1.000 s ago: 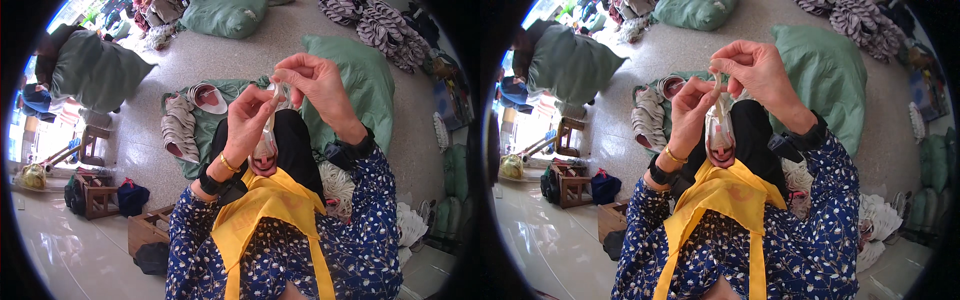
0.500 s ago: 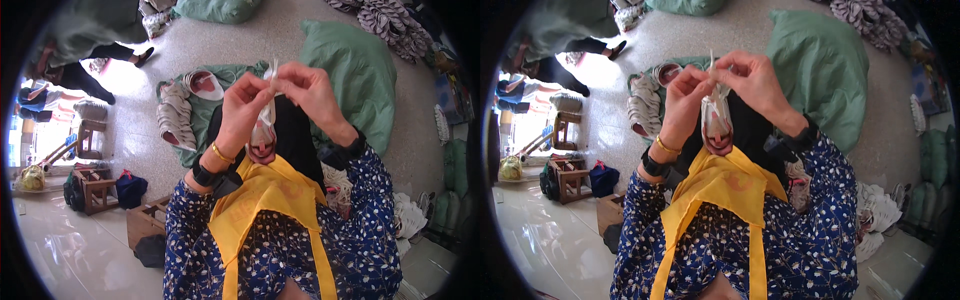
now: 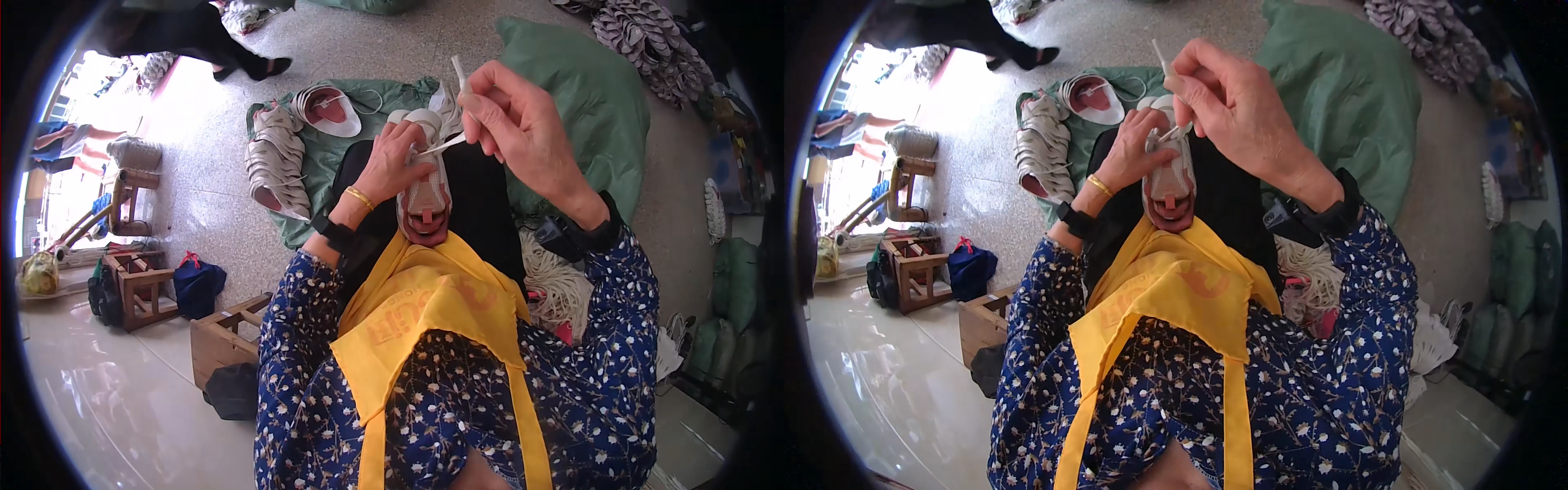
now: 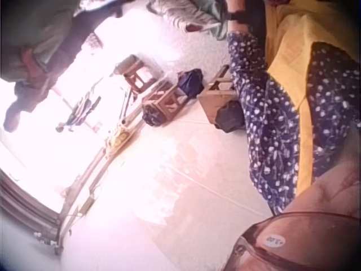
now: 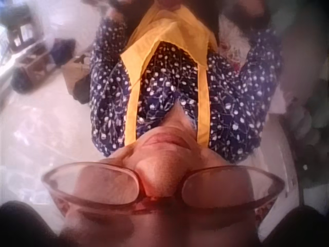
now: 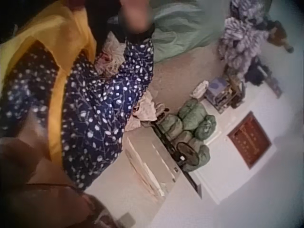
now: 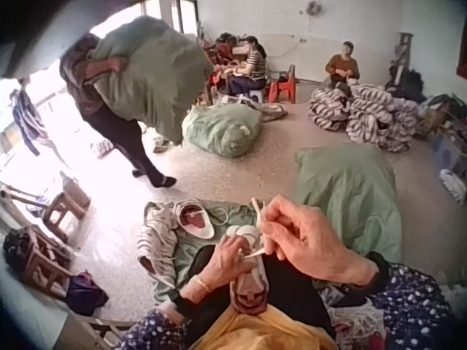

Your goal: The person sits on the floor and threads white shoelaces through the eyelets of a white sneaker. They pull the laces tight and tie a knot to secure them. The person then picks up a second shoe and begins the same lacing process.

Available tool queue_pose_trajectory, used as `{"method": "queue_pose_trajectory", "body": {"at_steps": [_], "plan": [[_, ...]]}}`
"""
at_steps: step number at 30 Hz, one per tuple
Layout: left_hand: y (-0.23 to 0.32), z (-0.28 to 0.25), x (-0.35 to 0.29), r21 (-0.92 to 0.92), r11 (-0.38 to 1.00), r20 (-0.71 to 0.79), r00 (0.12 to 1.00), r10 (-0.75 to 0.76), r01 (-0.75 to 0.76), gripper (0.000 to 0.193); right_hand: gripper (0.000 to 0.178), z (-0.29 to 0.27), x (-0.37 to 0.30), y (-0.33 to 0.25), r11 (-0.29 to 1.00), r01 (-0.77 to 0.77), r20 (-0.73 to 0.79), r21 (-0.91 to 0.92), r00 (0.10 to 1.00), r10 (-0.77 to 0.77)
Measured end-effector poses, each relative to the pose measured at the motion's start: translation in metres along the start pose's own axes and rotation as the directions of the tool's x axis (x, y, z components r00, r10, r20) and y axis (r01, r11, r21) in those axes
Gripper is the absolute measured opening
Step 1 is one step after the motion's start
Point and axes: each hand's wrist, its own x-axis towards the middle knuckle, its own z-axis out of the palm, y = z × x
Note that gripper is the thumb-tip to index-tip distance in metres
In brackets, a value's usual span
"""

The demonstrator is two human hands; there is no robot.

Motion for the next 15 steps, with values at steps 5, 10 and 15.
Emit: {"method": "queue_pose_trajectory", "body": {"at_steps": [5,10,15], "plan": [[-0.006,0.010,-0.001,0.055,0.998,-0.022,1.000,-0.020,0.021,0.044,0.013,0.000,0.008,-0.039,0.961,0.268,-0.047,0.064,0.963,-0.266],[-0.020,0.011,-0.007,0.064,0.997,-0.036,0.998,-0.048,0.051,0.043,0.013,-0.026,0.027,-0.106,0.888,0.441,-0.178,0.133,0.892,-0.416],[-0.025,0.024,0.005,0.038,0.999,-0.059,0.998,0.016,-0.014,0.041,0.014,-0.061,0.025,-0.137,0.900,0.435,-0.308,0.041,0.862,-0.403]]}}
